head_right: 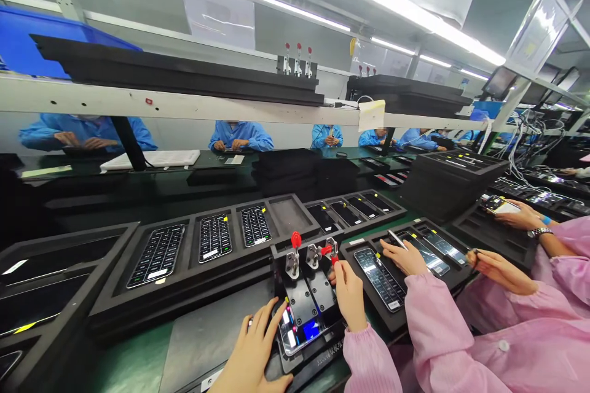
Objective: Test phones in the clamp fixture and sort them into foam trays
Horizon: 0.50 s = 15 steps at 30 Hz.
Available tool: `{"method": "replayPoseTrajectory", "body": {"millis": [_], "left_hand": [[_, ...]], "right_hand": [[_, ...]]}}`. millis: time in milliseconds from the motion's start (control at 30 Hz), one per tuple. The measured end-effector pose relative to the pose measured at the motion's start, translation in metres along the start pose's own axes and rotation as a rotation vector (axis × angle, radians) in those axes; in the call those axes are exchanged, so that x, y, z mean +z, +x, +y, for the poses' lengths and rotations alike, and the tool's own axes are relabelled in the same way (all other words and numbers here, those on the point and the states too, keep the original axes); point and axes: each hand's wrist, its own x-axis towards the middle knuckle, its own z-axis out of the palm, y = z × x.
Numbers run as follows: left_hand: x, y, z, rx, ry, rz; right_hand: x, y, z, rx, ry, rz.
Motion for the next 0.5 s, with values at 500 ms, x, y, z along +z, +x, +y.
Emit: {"method": "replayPoseTrajectory", "body": {"millis": [500], "left_hand": [[0.0057,-0.0056,-0.002,0.048,-0.042,0.094]], "right_hand": [[-0.0009,-0.001,-0.0048,-0.017,-0.005,0.003]]}}
